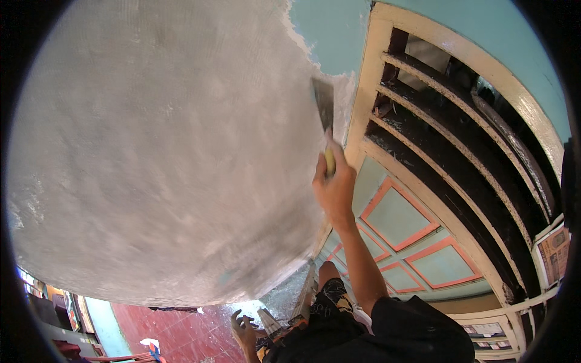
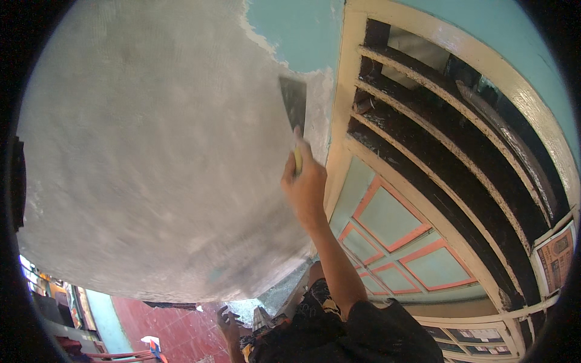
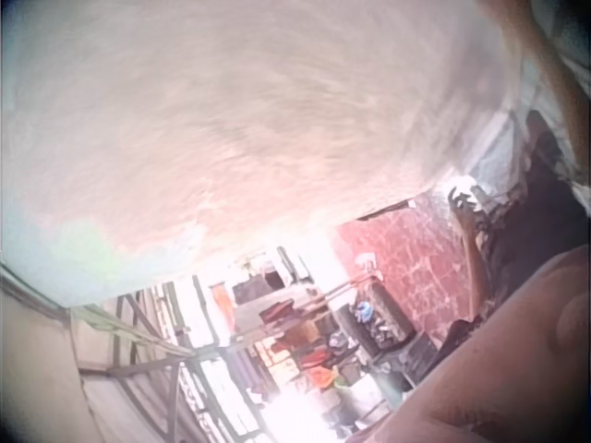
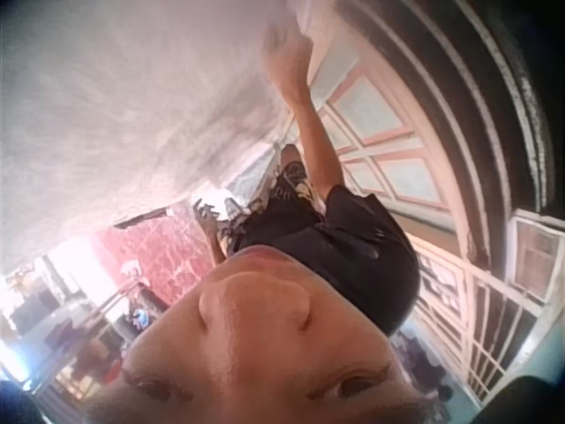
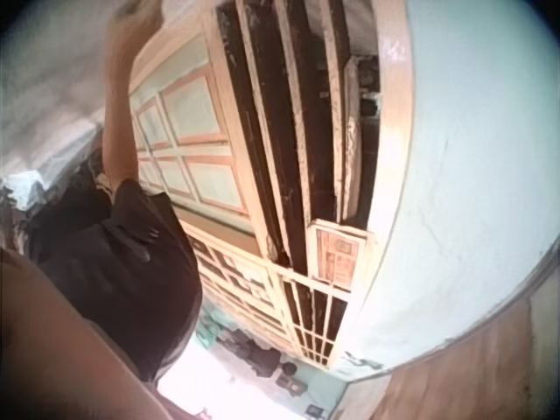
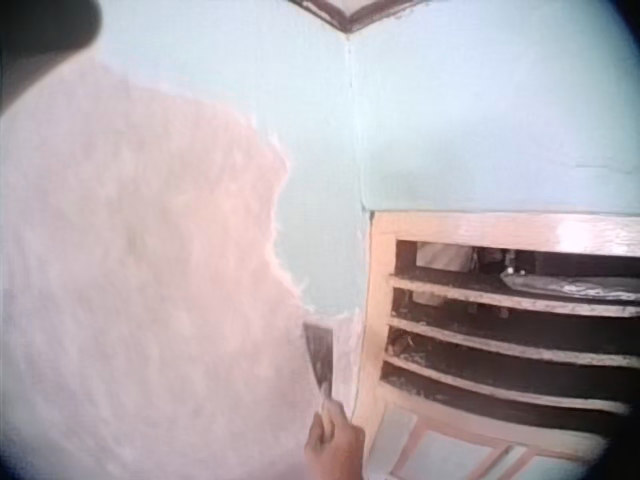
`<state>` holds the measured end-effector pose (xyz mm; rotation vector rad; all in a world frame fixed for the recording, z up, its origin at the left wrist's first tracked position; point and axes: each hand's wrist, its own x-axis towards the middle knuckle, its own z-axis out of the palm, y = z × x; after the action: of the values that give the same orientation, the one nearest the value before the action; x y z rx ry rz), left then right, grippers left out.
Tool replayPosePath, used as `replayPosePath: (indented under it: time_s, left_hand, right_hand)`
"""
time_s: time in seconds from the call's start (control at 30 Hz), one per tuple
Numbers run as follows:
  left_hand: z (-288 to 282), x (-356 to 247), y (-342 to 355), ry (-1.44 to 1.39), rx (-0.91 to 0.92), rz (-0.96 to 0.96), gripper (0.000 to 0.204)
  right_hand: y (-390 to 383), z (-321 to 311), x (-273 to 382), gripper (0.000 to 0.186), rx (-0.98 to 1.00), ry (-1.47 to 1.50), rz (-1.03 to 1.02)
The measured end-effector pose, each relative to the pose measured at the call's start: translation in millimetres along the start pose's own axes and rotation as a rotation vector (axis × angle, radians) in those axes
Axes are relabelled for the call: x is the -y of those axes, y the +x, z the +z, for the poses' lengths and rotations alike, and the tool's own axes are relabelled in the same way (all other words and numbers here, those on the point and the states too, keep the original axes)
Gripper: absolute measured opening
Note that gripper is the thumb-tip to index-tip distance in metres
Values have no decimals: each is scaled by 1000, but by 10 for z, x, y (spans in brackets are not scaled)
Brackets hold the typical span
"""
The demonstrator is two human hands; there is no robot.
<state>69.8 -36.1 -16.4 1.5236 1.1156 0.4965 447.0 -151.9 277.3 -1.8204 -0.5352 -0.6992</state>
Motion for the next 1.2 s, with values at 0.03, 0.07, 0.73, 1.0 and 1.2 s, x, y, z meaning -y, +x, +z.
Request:
replayPosePath:
  time_s: [0.03,0.07,0.73,1.0,1.2]
  left_hand:
    - [-10,26,11,12,3,36,28]
    - [-18,58,28,24,5,72,28]
    - [-23,-162,19,121,32,56,25]
    - [240,-2714,423,330,-96,1091,38]
    - [408,-4801,514,605,-41,1838,48]
  right_hand:
    - [-121,-3,-51,43,23,2,-3]
    - [-166,-13,-73,43,46,5,-6]
    - [-35,-282,715,54,287,323,65]
    - [-206,-148,1137,65,429,1317,472]
    - [-147,-147,1369,65,426,1344,403]
